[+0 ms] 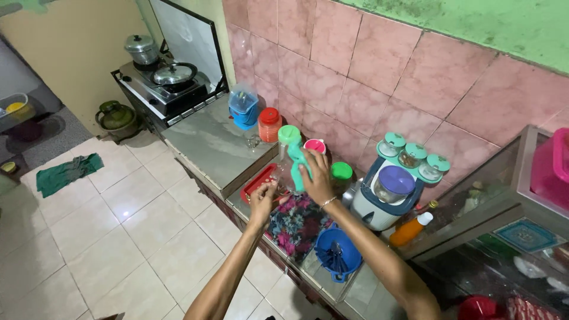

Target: Setting a dining table by placing glasses onto plates

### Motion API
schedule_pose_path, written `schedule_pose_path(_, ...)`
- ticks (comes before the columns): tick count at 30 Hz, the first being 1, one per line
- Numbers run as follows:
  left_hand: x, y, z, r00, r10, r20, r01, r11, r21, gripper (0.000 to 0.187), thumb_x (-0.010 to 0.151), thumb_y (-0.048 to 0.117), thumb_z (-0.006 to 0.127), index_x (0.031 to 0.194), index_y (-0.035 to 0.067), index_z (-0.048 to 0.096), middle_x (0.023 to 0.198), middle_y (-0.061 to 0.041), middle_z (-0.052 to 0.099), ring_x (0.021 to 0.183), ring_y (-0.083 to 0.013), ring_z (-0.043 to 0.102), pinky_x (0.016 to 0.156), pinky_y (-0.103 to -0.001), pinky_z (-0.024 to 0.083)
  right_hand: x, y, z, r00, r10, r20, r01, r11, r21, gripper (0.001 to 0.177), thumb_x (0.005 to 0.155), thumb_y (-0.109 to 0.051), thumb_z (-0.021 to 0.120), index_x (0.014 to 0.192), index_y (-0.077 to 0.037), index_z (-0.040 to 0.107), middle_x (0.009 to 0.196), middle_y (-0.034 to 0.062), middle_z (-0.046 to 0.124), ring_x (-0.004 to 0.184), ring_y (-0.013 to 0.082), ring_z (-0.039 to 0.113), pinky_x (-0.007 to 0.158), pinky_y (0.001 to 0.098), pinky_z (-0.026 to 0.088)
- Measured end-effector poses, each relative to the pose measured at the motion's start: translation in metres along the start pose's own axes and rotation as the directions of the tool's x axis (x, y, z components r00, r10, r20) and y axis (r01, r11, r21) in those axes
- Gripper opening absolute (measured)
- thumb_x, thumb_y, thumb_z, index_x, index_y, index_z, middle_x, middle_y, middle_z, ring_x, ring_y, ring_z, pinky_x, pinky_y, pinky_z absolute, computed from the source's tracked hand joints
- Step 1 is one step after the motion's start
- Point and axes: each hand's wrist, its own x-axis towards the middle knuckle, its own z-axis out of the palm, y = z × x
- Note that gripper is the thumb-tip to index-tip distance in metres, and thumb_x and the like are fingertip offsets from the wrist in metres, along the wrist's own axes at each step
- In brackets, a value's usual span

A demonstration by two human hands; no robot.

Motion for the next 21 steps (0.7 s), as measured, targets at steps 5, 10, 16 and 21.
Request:
schedule_pose_path(5,0.027,-0.037,0.003,1.000,-0.012,-0.005,0.012,0.999,-0.046,0.020,0.099,0.020,0.067,0.096,0.001,0.072,0.093,-0.012,0.067,0.086,-0.0221,0.067,0.075,-0.042,0.066,-0.021,0.005,-0.008,1.000,-0.015,0.002,0.014,0.989,0.145,0.047,0.101,-0.016,0.056,0.148,-0.009,0.054,0.141,0.0188,0.056,0.130,0.0384,0.055,0.108,0.0502,0.042)
schedule_pose_path(10,0.042,-0.075,0.028,0.999,-0.037,0.008,0.038,0.998,-0.060,0.017,0.096,0.016,0.066,0.102,0.001,0.074,0.086,-0.011,0.070,0.076,-0.0231,0.071,0.065,-0.043,0.067,-0.035,-0.013,-0.027,0.898,-0.438,0.050,0.435,0.863,-0.255,0.049,0.101,-0.021,0.054,0.150,-0.013,0.050,0.148,0.0230,0.049,0.139,0.0412,0.046,0.115,0.0570,0.034)
schedule_pose_path(16,0.054,-0.116,0.068,0.993,-0.024,0.118,0.019,0.999,0.036,0.024,0.096,0.025,0.071,0.106,0.003,0.075,0.084,-0.014,0.072,0.077,-0.0212,0.068,0.069,-0.042,0.063,-0.024,0.024,-0.079,0.856,-0.517,0.011,0.510,0.841,-0.181,0.044,0.105,-0.026,0.048,0.146,-0.010,0.056,0.153,0.0244,0.048,0.139,0.0426,0.049,0.113,0.0538,0.041)
schedule_pose_path(21,0.053,-0.140,0.088,0.990,0.045,0.136,-0.056,0.995,0.080,0.017,0.096,0.021,0.071,0.093,0.005,0.075,0.090,-0.017,0.071,0.082,-0.0260,0.072,0.073,-0.042,0.065,-0.033,0.105,-0.119,0.938,-0.331,-0.105,0.294,0.918,-0.268,0.042,0.096,0.014,0.047,0.135,0.006,0.059,0.139,0.0225,0.058,0.131,0.0376,0.055,0.116,0.0430,0.044)
